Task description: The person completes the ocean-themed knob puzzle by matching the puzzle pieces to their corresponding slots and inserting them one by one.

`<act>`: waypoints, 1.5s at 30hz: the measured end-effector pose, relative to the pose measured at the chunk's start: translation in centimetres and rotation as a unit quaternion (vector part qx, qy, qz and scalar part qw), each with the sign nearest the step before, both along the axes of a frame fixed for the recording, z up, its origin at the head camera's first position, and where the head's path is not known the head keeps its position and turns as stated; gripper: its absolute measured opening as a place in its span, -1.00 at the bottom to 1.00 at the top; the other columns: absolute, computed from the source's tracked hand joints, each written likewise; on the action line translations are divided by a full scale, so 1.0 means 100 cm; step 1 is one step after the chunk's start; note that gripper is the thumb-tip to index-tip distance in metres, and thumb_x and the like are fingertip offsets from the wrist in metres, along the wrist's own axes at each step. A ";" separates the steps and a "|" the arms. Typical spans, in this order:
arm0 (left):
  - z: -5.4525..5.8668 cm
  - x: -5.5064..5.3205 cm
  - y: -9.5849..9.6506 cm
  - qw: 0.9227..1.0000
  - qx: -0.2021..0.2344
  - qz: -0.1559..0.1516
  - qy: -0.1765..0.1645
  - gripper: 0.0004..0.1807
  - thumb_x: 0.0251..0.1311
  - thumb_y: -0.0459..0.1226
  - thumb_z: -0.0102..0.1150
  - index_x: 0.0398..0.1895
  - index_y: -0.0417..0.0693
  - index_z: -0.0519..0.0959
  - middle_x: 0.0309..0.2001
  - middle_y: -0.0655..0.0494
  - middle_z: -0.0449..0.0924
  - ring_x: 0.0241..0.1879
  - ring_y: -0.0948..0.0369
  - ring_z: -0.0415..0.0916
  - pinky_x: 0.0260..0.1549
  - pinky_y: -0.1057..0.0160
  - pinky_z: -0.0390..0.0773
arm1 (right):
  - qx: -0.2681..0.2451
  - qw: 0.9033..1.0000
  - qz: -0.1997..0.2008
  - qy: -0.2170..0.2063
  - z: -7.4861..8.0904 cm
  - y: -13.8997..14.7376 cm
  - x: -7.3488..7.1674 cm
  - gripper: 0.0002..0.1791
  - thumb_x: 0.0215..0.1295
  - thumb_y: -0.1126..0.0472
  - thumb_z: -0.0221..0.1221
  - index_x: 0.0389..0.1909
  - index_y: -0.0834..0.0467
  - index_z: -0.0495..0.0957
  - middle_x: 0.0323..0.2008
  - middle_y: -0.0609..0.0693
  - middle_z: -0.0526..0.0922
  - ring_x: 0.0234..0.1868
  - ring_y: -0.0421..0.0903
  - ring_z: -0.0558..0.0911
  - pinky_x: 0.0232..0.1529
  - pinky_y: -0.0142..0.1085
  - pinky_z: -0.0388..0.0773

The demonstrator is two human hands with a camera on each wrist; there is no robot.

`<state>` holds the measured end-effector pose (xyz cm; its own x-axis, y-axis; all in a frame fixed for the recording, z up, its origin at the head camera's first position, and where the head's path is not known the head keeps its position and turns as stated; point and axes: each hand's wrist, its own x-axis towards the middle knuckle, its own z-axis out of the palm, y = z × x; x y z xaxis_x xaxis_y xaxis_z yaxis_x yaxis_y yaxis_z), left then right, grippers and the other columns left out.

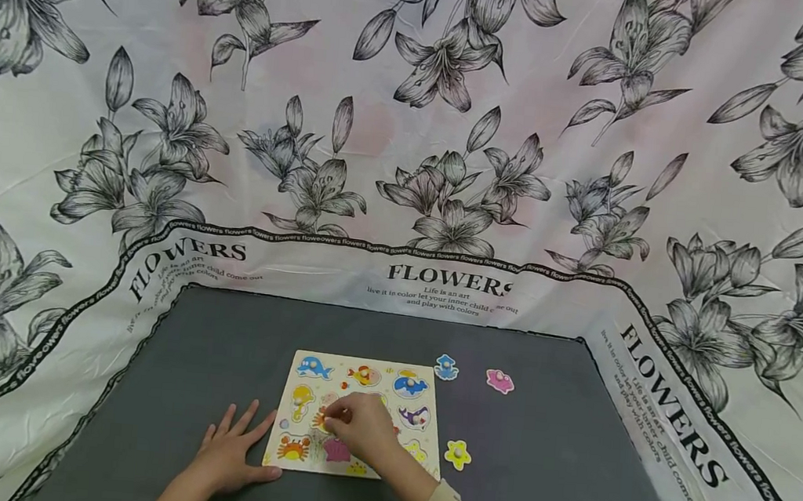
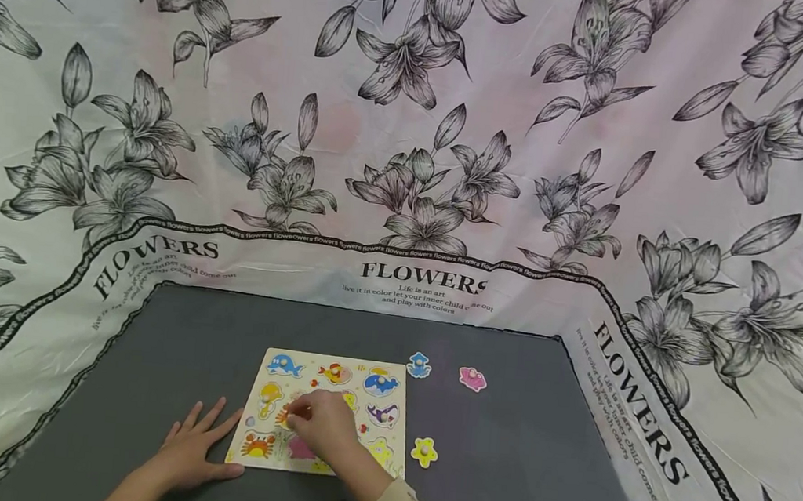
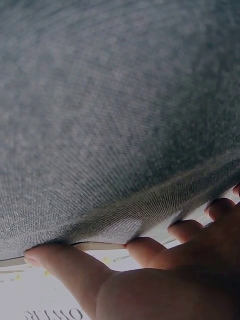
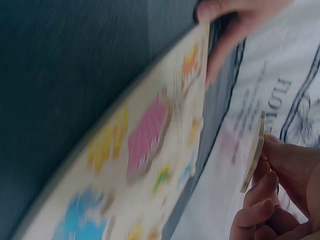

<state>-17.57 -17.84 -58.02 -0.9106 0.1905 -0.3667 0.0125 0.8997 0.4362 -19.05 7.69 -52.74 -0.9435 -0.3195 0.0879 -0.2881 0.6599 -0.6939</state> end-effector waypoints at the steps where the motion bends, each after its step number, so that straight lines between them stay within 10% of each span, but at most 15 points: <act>1: -0.001 0.000 -0.002 1.000 0.000 0.001 0.002 0.22 -0.22 0.44 0.38 0.56 0.15 0.24 0.61 -0.21 -0.06 0.54 -0.40 -0.29 0.34 -0.55 -0.18 | 0.004 1.000 0.008 0.002 -0.001 -0.007 0.001 -0.94 0.23 0.17 0.42 -0.30 0.03 0.80 -0.36 -0.21 0.75 -0.42 -0.42 0.54 -0.40 -0.50 0.51; 29: -0.001 0.001 -0.004 1.000 0.012 -0.004 0.014 0.19 -0.19 0.43 0.37 0.55 0.17 0.26 0.61 -0.19 -0.03 0.55 -0.38 -0.28 0.36 -0.54 -0.17 | 0.097 0.992 0.040 -0.066 -0.045 -0.060 -0.001 -0.96 0.21 0.19 0.42 -0.36 -0.05 0.79 -0.54 -0.30 0.62 -0.54 -0.39 0.43 -0.46 -0.47 0.39; 40: 0.000 0.002 -0.003 1.000 0.004 -0.009 0.011 0.19 -0.18 0.42 0.38 0.55 0.17 0.24 0.61 -0.19 -0.04 0.55 -0.39 -0.28 0.35 -0.54 -0.16 | 0.104 0.991 0.068 -0.056 -0.032 -0.050 -0.003 -0.84 0.20 0.18 0.43 -0.18 -0.01 0.79 -0.39 -0.22 0.65 -0.47 -0.38 0.45 -0.42 -0.47 0.43; 45: 0.001 0.002 -0.003 1.000 0.008 -0.001 0.006 0.21 -0.21 0.43 0.38 0.56 0.18 0.24 0.61 -0.19 -0.06 0.55 -0.39 -0.30 0.35 -0.54 -0.20 | 0.063 0.997 0.007 -0.038 -0.014 -0.018 -0.021 -0.82 0.25 0.17 0.41 -0.12 0.02 0.78 -0.23 -0.16 0.74 -0.41 -0.33 0.54 -0.42 -0.42 0.49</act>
